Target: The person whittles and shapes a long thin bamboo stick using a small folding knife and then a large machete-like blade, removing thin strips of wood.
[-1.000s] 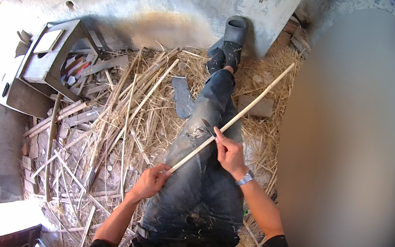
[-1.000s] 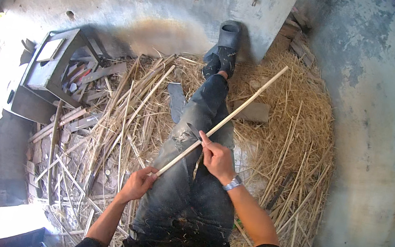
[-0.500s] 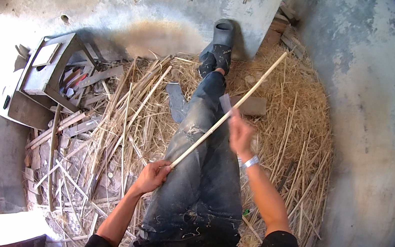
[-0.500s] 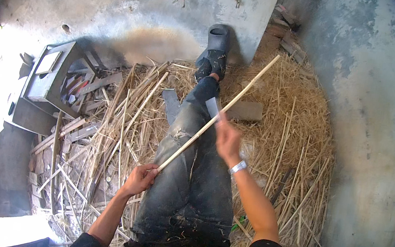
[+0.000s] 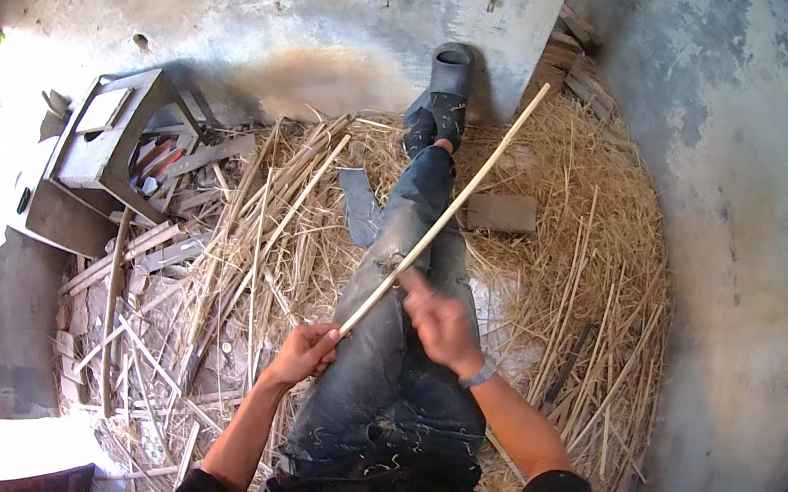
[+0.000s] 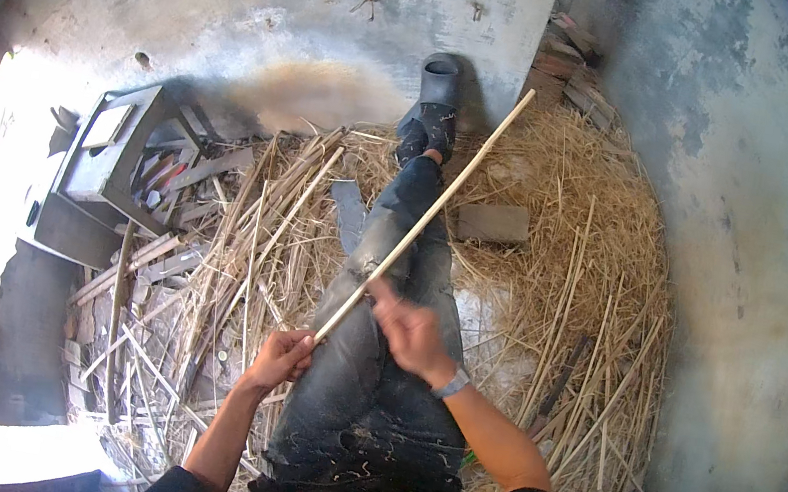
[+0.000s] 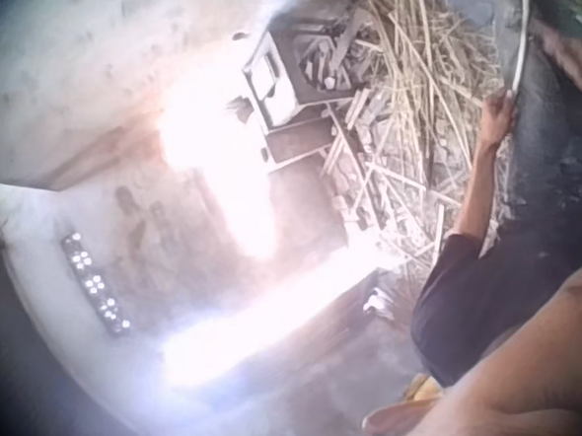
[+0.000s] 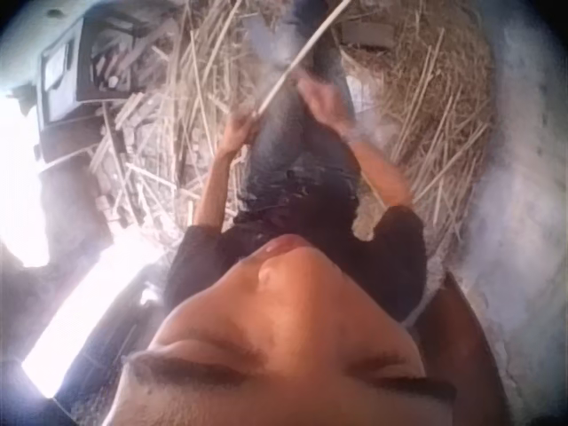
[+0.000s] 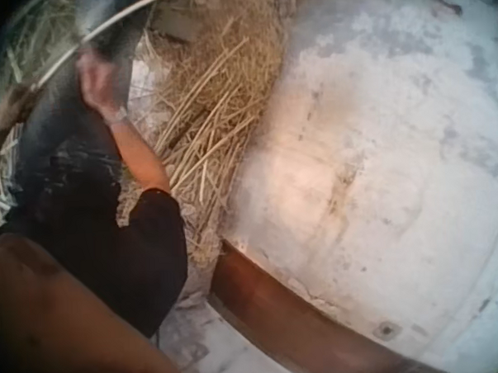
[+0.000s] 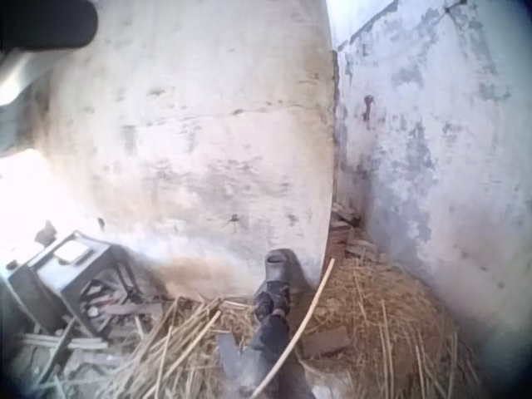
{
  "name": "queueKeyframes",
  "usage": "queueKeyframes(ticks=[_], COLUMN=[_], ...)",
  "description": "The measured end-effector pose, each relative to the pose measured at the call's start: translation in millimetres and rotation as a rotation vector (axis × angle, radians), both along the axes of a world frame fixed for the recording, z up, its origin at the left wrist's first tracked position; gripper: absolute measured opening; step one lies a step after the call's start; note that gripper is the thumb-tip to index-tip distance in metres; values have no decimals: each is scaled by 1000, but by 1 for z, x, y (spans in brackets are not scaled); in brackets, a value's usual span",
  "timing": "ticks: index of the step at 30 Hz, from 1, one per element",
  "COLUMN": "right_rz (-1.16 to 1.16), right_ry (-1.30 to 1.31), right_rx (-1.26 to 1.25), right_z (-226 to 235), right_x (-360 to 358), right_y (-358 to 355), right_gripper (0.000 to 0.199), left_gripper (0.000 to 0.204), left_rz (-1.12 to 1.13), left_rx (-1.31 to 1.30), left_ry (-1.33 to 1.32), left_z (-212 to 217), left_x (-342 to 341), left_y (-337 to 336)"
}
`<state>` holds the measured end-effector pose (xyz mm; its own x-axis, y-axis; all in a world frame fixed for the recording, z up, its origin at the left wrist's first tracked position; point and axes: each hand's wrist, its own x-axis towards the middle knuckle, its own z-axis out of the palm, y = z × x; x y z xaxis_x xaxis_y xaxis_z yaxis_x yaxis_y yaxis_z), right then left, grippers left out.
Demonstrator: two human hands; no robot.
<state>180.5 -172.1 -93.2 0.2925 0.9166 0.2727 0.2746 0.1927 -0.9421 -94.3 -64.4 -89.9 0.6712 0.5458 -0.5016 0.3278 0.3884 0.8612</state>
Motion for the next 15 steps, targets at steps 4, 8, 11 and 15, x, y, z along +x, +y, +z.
queueKeyframes(ticks=[4,8,11,15], right_rz=[-416,-389,-321,-218], right_ry=[331,74,17,-36], right_rx=[-14,-70,-32,-102], right_z=[40,50,59,92], right_x=[36,40,23,4], right_y=[2,-13,-15,-12], right_gripper=[40,37,39,34], left_gripper=[38,38,37,38], left_rz=[29,18,47,52], left_rx=[108,309,383,534], left_ry=[48,-2,-57,-25], left_z=[17,36,42,49], left_x=[-3,5,6,6], left_y=[-14,-33,-49,-66])
